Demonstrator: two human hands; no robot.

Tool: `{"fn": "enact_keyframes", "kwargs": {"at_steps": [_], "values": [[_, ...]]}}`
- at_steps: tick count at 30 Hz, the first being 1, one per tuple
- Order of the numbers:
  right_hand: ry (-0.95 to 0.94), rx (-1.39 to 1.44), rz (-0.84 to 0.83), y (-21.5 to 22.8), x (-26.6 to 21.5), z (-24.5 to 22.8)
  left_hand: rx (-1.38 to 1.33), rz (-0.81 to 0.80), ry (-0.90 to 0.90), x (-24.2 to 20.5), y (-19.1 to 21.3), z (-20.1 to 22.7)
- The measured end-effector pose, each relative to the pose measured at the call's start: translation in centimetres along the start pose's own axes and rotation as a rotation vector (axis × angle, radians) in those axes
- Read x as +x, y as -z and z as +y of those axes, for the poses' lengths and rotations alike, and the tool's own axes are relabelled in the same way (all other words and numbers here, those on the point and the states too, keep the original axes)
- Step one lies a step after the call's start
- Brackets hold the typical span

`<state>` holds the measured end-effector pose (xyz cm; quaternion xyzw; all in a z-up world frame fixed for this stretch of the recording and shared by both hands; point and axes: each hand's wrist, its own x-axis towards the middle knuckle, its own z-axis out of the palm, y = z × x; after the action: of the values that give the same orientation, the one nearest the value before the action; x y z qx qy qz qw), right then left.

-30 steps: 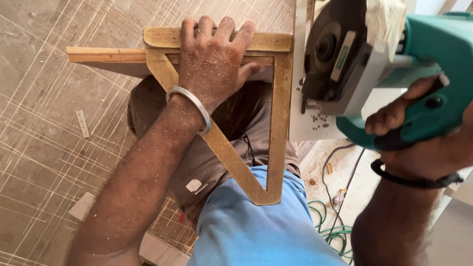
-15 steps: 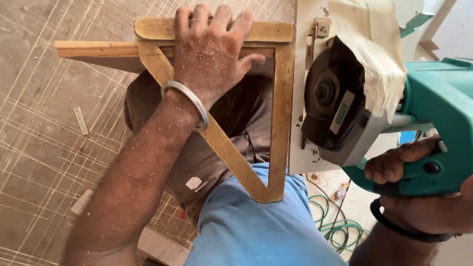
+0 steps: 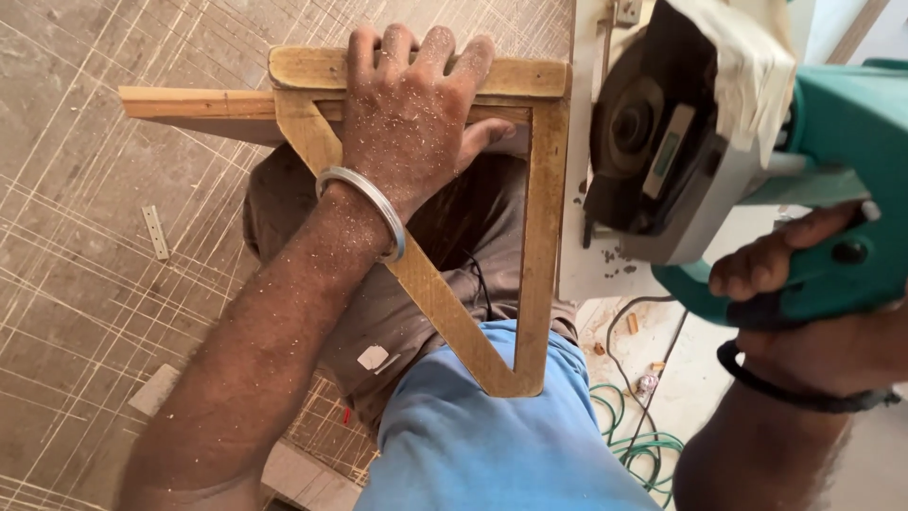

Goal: The person cuts parallel grooves into the edge of a wooden board using a handheld circular saw held against a wooden guide, then bends the board along the cut edge by hand.

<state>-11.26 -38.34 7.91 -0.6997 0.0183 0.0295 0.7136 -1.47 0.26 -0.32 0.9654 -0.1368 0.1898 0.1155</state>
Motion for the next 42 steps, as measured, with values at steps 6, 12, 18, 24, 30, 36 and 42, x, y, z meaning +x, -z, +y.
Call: {"fn": "enact_keyframes", "kwargs": {"at_steps": [6,12,18,24,30,36,42], "values": [[0.054,0.013,-0.095,1.8,2.3,1.6,-0.015,0.003,-0.002,-0.5,-0.1,0.4],[0.111,-0.032,-0.157,2.0,3.6,1.9,-0.03,-0.017,0.01,-0.7,-0.2,0.6],[0.028,0.123,-0.201,2.9,2.2,1.8,-0.021,0.011,0.023,-0.2,-0.5,0.2],[-0.107,0.291,-0.029,1.4,-4.0,-0.3,0.014,0.008,-0.003,0.5,-0.6,-1.0],[-0.119,0.083,-0.059,2.7,-4.7,-0.2,0.034,0.025,-0.031,0.3,-0.5,-1.2],[-0.076,0.176,-0.242,3.9,-2.0,1.1,0.055,0.05,-0.014,0.6,-1.1,-1.0],[-0.086,0.15,-0.165,2.9,-1.5,0.8,0.026,0.049,-0.011,0.5,-0.8,-0.7]]}}
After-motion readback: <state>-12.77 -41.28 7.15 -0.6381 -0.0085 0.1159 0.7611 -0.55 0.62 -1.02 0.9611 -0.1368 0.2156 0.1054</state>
